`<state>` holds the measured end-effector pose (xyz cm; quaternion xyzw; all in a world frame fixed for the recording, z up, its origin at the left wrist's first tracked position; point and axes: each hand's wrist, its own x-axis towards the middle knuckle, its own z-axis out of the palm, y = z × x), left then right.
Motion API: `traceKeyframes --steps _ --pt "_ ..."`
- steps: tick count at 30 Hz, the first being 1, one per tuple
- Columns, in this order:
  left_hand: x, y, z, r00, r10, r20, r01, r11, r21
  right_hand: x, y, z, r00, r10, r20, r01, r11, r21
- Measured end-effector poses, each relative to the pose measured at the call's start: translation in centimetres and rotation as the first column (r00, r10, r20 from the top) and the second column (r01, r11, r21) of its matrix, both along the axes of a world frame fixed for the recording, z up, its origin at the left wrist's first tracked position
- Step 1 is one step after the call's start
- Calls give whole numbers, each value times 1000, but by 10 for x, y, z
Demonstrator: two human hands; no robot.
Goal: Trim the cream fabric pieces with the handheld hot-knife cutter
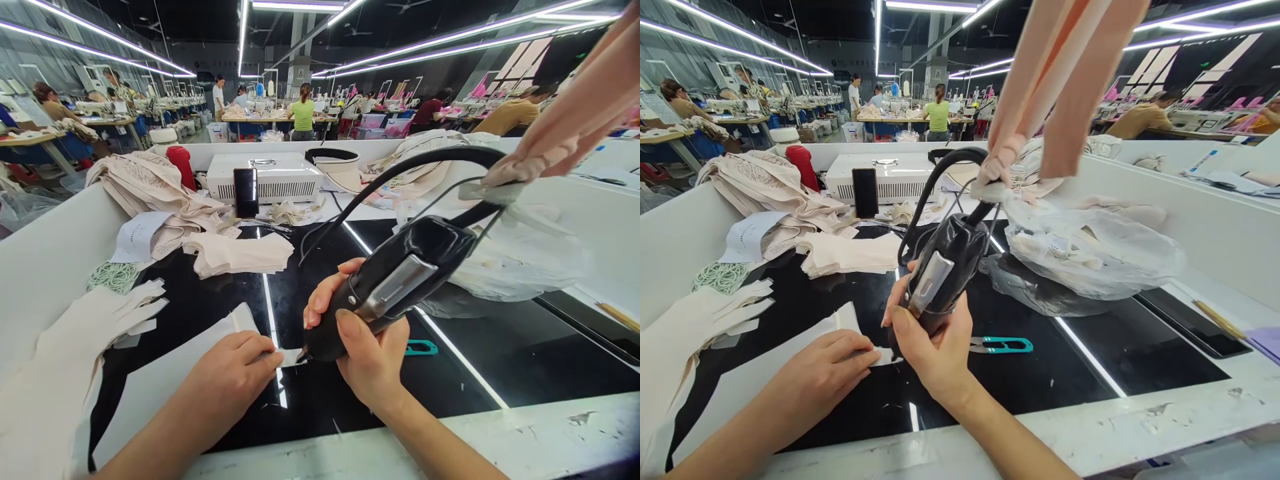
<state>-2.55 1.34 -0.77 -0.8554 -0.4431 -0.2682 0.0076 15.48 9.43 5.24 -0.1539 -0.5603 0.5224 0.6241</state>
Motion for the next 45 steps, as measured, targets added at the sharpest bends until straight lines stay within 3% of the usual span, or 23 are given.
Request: traceKeyframes --steps 5,10,14,18,21,23,27,30,35,45 --pt "-13 1 13 996 52 71 -50 998 -38 -1 11 -2 1000 -20 -8 20 1000 15" --pt "-30 0 11 996 92 6 -92 996 -19 -2 29 2 997 -71 14 71 997 -20" --pt "-27 -10 12 996 76 -46 -77 997 -23 -5 32 7 996 -84 -1 84 995 -52" --pt "-17 -19 22 993 99 -63 -111 967 -227 -9 26 8 1000 -24 -17 23 997 -76" --pt "-12 -14 33 984 149 -101 -177 897 -404 -14 21 6 1000 21 -2 -21 997 -80" --pt "-11 -4 40 977 176 -124 -213 877 -431 -18 19 6 999 32 5 -32 997 -76" --pt "-14 19 46 993 88 -73 -111 905 -411 -23 18 5 1000 7 20 -5 997 -72" --pt "-17 31 45 998 9 -66 -40 875 -482 -24 17 4 1000 -2 31 4 998 -66" --pt "-20 36 44 994 -16 -110 -49 824 -564 -26 17 3 1000 -2 21 4 997 -71" --pt "-22 35 41 989 10 -147 -92 820 -565 -32 17 3 1000 2 29 0 998 -59"
